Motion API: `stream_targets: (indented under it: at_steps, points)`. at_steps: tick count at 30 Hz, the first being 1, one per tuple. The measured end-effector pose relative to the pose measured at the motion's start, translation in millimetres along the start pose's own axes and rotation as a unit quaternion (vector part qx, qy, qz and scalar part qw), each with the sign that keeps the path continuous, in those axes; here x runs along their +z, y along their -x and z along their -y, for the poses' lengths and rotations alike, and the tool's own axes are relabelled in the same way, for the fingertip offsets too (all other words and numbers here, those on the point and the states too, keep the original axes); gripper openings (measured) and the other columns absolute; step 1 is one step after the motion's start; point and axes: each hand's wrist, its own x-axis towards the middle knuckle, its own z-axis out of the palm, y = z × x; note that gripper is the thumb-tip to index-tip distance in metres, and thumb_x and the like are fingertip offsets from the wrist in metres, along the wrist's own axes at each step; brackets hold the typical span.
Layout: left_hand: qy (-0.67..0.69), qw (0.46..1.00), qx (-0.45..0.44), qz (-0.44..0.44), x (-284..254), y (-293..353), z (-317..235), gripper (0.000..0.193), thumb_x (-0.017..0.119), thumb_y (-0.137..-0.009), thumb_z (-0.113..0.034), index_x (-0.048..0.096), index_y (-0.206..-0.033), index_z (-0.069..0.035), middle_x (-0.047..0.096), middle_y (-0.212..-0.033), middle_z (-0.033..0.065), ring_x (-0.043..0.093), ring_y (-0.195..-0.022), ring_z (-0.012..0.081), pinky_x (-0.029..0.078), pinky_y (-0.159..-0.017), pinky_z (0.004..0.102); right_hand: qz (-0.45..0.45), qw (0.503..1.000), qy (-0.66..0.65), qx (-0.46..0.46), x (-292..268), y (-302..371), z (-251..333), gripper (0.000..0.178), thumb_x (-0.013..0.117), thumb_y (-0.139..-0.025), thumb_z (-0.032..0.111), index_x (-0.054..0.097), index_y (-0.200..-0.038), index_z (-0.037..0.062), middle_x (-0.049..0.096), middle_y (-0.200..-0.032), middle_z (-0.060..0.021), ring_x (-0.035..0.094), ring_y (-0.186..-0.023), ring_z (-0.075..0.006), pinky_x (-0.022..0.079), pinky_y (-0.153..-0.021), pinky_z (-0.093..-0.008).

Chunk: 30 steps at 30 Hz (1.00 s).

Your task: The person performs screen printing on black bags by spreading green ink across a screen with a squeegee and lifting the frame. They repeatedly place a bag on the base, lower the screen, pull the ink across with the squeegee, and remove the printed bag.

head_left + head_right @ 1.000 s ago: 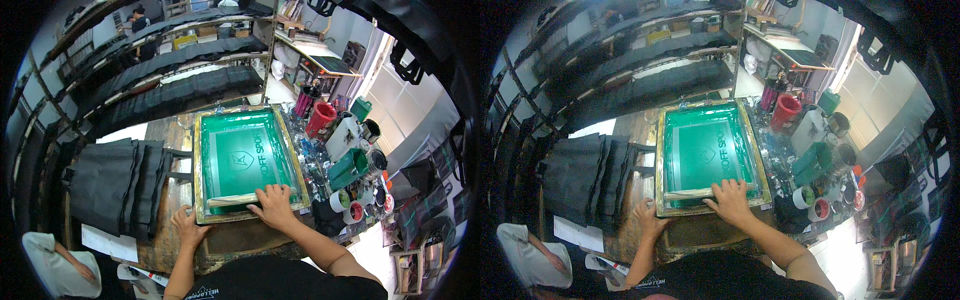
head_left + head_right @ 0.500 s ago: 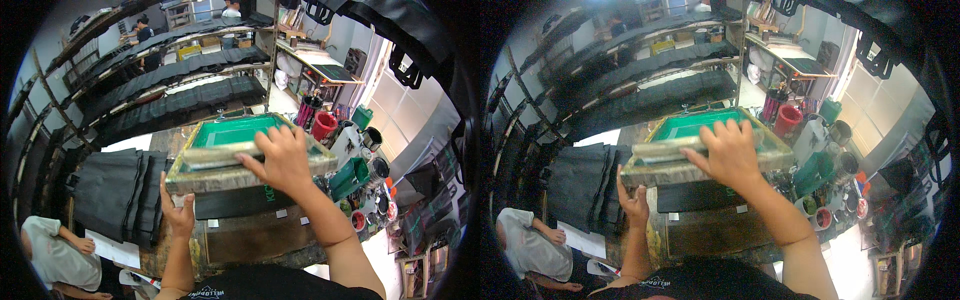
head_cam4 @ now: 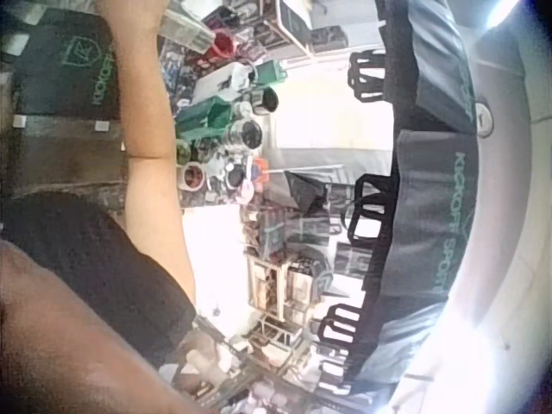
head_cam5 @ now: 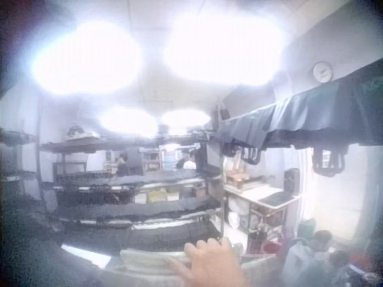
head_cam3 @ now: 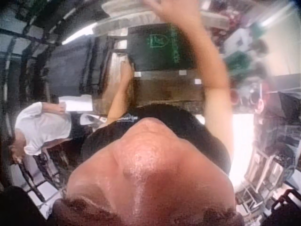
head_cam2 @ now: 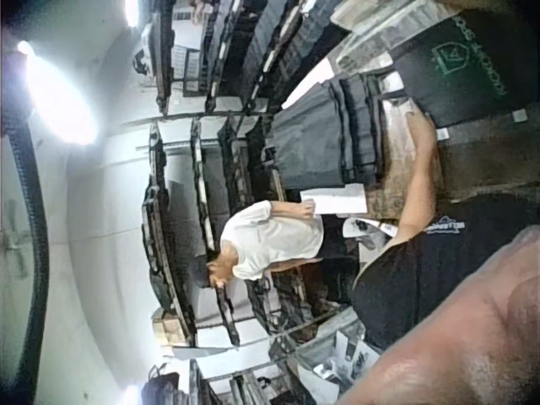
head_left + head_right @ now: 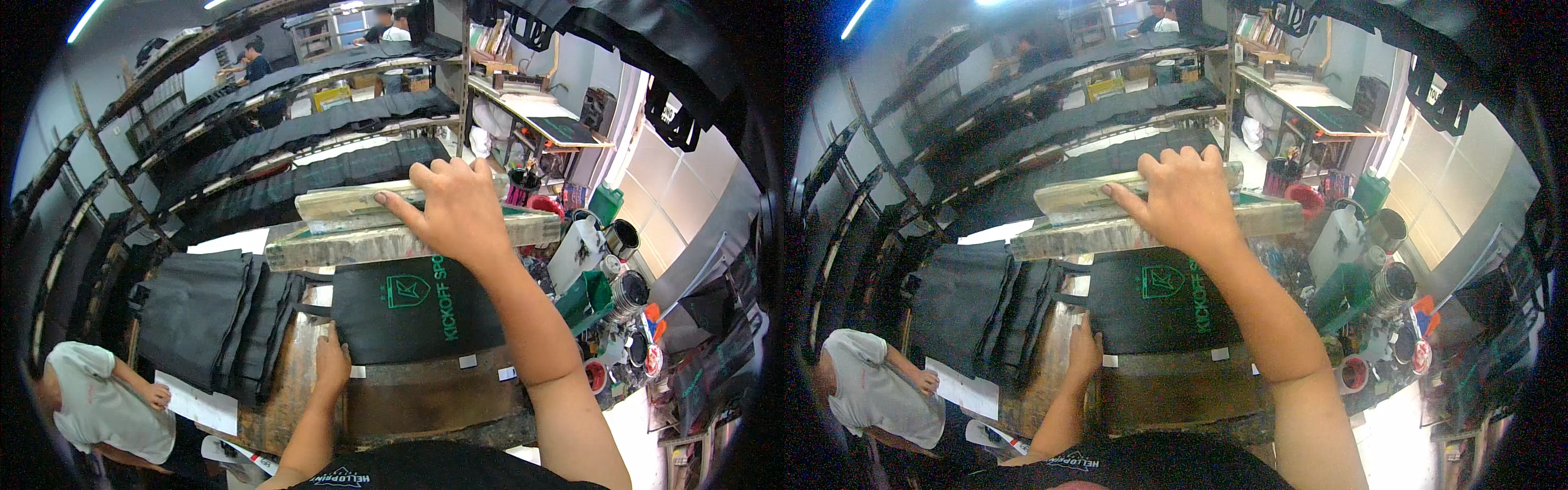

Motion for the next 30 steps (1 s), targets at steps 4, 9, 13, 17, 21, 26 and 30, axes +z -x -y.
stream_targets:
  at_steps: [4,9,13,17,21,26,30]
  points:
    - [0.083,0.982,0.151,-0.079,-18.4,-23.1,-7.8,0.046,0.06,-0.094,0.0,0.056,-0.14,-0.001,0.062,-0.124,0.0272,0.059,-0.119,0.0443,0.048,-0.102,0.0483,0.031,0.999,-0.002,0.007,-0.8,3.1,-0.1,0.053,0.064,-0.095,0.058,0.07,-0.083,0.0068,0.066,-0.078,-0.0125,0.065,-0.08,-0.0319,0.043,-0.081,-0.0478]
    - [0.17,0.958,0.21,-0.093,-116.9,-101.4,-21.5,0.036,0.064,-0.091,0.001,0.069,-0.126,-0.004,0.066,-0.097,0.0169,0.062,-0.089,0.0271,0.05,-0.081,0.0396,0.013,1.0,0.022,-0.002,0.0,-5.0,-3.7,0.059,0.055,-0.098,0.062,0.074,-0.089,0.007,0.071,-0.083,-0.0129,0.068,-0.086,-0.0303,0.043,-0.084,-0.0475]
    - [0.213,0.957,0.165,-0.109,-212.6,-106.2,-3.3,0.038,0.067,-0.091,-0.005,0.069,-0.129,-0.004,0.069,-0.111,0.0091,0.062,-0.099,0.0177,0.05,-0.088,0.0317,0.057,0.998,0.024,0.009,0.9,-3.9,-2.5,0.059,0.056,-0.097,0.062,0.074,-0.088,0.0073,0.071,-0.082,-0.0125,0.067,-0.083,-0.0301,0.043,-0.083,-0.0479]
    - [0.335,0.931,0.071,-0.124,-295.8,-72.1,53.1,0.044,0.065,-0.091,0.0,0.067,-0.134,-0.006,0.063,-0.106,0.0035,0.059,-0.094,0.0117,0.048,-0.087,0.0255,0.023,1.0,0.021,-0.001,2.2,1.4,-2.0,0.058,0.056,-0.097,0.063,0.072,-0.087,0.0077,0.07,-0.082,-0.0123,0.067,-0.084,-0.0301,0.043,-0.086,-0.0483]
    - [0.319,0.928,0.059,-0.18,-361.0,-31.7,149.2,0.046,0.06,-0.094,0.001,0.063,-0.139,-0.002,0.067,-0.113,0.0082,0.062,-0.101,0.0151,0.048,-0.094,0.0282,0.017,1.0,0.004,-0.001,3.9,1.0,-2.1,0.058,0.06,-0.097,0.06,0.072,-0.088,0.0048,0.068,-0.082,-0.0146,0.065,-0.085,-0.0331,0.043,-0.086,-0.0482]
    - [0.306,0.918,-0.032,-0.25,-417.5,12.1,323.8,0.046,0.058,-0.094,0.003,0.06,-0.141,0.001,0.066,-0.135,0.0145,0.063,-0.122,0.0222,0.047,-0.106,0.0322,0.034,0.999,0.017,0.005,3.4,-3.2,0.7,0.057,0.06,-0.098,0.059,0.071,-0.089,0.0044,0.067,-0.082,-0.0146,0.065,-0.086,-0.0327,0.043,-0.086,-0.0475]
    - [0.116,0.914,-0.224,-0.318,-425.4,35.5,386.9,0.045,0.061,-0.093,0.001,0.06,-0.138,0.004,0.061,-0.145,0.0191,0.06,-0.131,0.0271,0.046,-0.108,0.0344,0.045,0.998,0.041,0.008,2.5,-4.7,2.2,0.056,0.06,-0.097,0.059,0.07,-0.09,0.0035,0.069,-0.086,-0.0164,0.066,-0.088,-0.0344,0.044,-0.086,-0.0481]
